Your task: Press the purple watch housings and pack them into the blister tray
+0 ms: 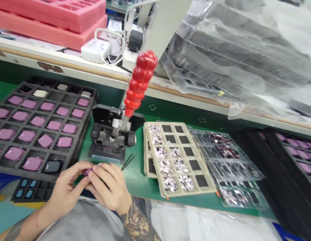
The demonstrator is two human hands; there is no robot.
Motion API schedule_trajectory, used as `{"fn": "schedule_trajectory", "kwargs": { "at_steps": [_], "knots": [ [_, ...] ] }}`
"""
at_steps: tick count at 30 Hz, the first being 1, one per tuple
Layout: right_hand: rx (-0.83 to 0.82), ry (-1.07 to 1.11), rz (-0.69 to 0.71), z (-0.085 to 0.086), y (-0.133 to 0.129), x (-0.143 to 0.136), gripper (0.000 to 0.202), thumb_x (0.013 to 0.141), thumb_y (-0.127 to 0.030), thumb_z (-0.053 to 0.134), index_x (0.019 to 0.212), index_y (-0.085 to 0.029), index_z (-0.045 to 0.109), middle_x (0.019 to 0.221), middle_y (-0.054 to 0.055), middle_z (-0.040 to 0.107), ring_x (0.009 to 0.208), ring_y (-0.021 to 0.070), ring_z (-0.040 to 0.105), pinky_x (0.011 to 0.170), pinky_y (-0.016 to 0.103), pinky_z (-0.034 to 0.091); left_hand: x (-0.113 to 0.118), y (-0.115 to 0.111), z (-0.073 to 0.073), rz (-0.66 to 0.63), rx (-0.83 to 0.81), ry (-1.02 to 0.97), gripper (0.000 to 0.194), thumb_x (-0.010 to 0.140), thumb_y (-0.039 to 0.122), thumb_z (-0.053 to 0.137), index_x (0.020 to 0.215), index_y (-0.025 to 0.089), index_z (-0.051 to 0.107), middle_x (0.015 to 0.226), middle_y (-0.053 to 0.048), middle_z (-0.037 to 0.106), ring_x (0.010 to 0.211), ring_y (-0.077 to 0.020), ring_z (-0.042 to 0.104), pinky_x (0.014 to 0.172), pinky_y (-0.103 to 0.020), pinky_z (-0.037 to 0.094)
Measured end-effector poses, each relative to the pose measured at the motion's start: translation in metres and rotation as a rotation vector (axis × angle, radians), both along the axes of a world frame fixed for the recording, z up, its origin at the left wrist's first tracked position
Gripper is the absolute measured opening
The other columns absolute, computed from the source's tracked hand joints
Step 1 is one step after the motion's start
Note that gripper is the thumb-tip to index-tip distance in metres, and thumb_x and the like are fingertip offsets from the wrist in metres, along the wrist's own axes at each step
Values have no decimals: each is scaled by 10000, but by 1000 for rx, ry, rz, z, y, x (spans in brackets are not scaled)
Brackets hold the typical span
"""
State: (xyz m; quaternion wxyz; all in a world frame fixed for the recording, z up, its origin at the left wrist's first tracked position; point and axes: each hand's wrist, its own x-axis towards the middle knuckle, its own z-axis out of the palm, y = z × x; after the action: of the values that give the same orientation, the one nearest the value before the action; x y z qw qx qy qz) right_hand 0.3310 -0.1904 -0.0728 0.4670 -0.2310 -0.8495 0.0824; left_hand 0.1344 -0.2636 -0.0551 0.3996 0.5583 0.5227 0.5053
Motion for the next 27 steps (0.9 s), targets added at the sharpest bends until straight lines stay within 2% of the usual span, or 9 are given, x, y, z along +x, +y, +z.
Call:
{"fn": "schedule_trajectory", "kwargs": {
  "at_steps": [2, 4, 5, 8, 10, 13, 16, 20, 27],
  "knots": [
    [94, 206, -82, 35, 33, -9, 578, 1030, -562, 758, 1526, -270, 709, 1211, 122, 802, 1118, 326, 798, 897, 528, 723, -20, 2, 11, 29, 10, -31, 140, 1107, 223, 648, 1215, 239, 737, 1170, -90, 779, 1074, -221, 769, 941, -300, 631],
    [190, 702, -266, 85, 69, -17, 440, 1093, -568, 649, 1412, -301, 790, 1301, 111, 780, 1188, 326, 776, 933, 538, 684, -48, 12, 20, 57, 38, 9, 145, 1101, 240, 661, 1224, 231, 737, 1173, -96, 768, 1067, -225, 766, 929, -307, 627],
    [46, 804, -253, 113, 85, -21, 402, 1113, -552, 627, 1414, -336, 783, 1349, 78, 776, 1229, 314, 774, 993, 535, 656, -65, 21, 24, 89, 48, 55, 162, 1095, 253, 673, 1243, 232, 736, 1173, -92, 770, 1039, -217, 766, 913, -305, 623],
    [-400, 662, -29, 183, 107, -35, 503, 1080, -720, 568, 1457, -431, 733, 1358, -18, 801, 1314, 323, 759, 1060, 541, 583, -121, 55, 32, 249, 59, 232, 253, 1043, 322, 741, 1281, 235, 741, 1133, -67, 796, 953, -205, 759, 869, -304, 607],
    [-385, 542, -23, 200, 102, -45, 515, 1069, -684, 633, 1515, -432, 684, 1307, 18, 809, 1133, 291, 808, 953, 533, 611, -159, 82, 34, 337, 58, 343, 280, 995, 371, 770, 1233, 223, 764, 1091, -63, 811, 945, -227, 753, 842, -319, 596],
    [-25, 546, -144, 172, 85, -57, 349, 1067, -318, 732, 1417, -308, 721, 1021, 55, 773, 826, 223, 753, 751, 444, 626, -208, 123, 31, 400, 17, 510, 279, 972, 370, 730, 1196, 210, 775, 1073, -71, 825, 963, -257, 759, 871, -357, 585],
    [295, 526, -175, 117, 79, -60, 317, 963, -167, 779, 1239, -256, 651, 960, 33, 731, 881, 264, 775, 818, 486, 660, -234, 165, 26, 435, -6, 581, 244, 958, 294, 684, 1159, 183, 768, 1047, -95, 828, 974, -276, 774, 916, -394, 580],
    [360, 349, -260, 74, 89, -55, 433, 867, -139, 806, 1173, -281, 536, 1115, 29, 758, 1111, 334, 810, 1178, 715, 527, -233, 222, 19, 383, -12, 621, 208, 987, 210, 656, 1156, 137, 754, 1005, -114, 820, 934, -258, 775, 924, -396, 585],
    [330, 342, -395, 53, 74, -26, 823, 763, -193, 917, 1515, -274, 591, 1404, 164, 664, 1220, 435, 746, 985, 685, 639, -211, 263, 19, 303, -7, 888, 260, 1041, 364, 781, 1191, 154, 752, 1306, -111, 744, 1203, -284, 715, 1072, -504, 598]
  ]
}}
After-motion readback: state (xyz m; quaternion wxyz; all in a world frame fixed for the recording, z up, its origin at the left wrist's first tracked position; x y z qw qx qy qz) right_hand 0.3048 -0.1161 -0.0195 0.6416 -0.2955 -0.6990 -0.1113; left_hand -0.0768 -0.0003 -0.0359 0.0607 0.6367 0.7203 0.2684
